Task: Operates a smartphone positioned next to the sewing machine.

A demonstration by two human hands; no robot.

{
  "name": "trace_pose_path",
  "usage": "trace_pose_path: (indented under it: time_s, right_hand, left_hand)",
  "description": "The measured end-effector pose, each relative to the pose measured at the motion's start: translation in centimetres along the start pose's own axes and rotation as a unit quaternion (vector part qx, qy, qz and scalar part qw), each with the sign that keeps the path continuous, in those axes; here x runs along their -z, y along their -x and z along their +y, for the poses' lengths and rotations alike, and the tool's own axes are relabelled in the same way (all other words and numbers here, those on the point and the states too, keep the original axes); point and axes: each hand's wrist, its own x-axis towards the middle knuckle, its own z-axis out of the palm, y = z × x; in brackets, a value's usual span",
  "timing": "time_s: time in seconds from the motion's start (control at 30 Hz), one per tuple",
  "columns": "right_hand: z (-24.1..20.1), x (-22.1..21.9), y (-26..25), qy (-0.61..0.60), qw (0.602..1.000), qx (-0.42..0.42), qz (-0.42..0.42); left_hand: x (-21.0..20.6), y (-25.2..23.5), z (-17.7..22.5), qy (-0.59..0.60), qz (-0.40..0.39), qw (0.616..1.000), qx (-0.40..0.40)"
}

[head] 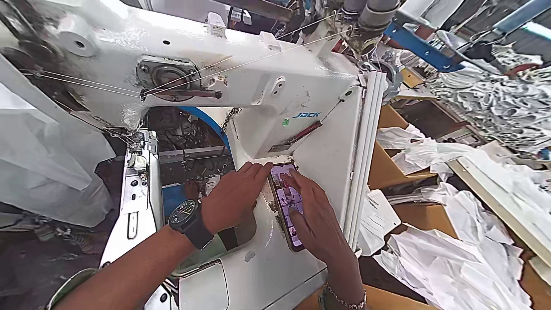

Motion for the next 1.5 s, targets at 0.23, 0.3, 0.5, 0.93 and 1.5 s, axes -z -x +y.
trace_pose_path:
  time_s: [0.23,0.3,0.5,0.93,1.5]
  right_hand:
    - [0.5,0.6,-0.4,-0.036,0.996,-0.056,0.056]
    - [0.6,0.4,-0.7,-0.025,0.996,-0.069,0.043]
    - [0.7,-0.1,-0.9,-0.01,0.997,-0.076,0.007]
    - [-0.2,-1.1,5.8,-0.016,0.982,-0.053,0.18]
    - [-0.3,-1.4,6.6,0.019,0.971,-0.032,0.237]
  left_hand:
    - [0.0,-0.1,-0.1,0.003,0.002,1.0,-0.008]
    - [0.1,-0.1,-0.1,0.004,-0.001,1.0,-0.007]
    - [0.2,0.0,-0.2,0.004,0.004,1.0,-0.014]
    - [0.3,0.4,0.1,0.017,-0.005,1.0,-0.01]
    - [0.4,0.7,0.3,0.01,-0.009,1.0,-0.007]
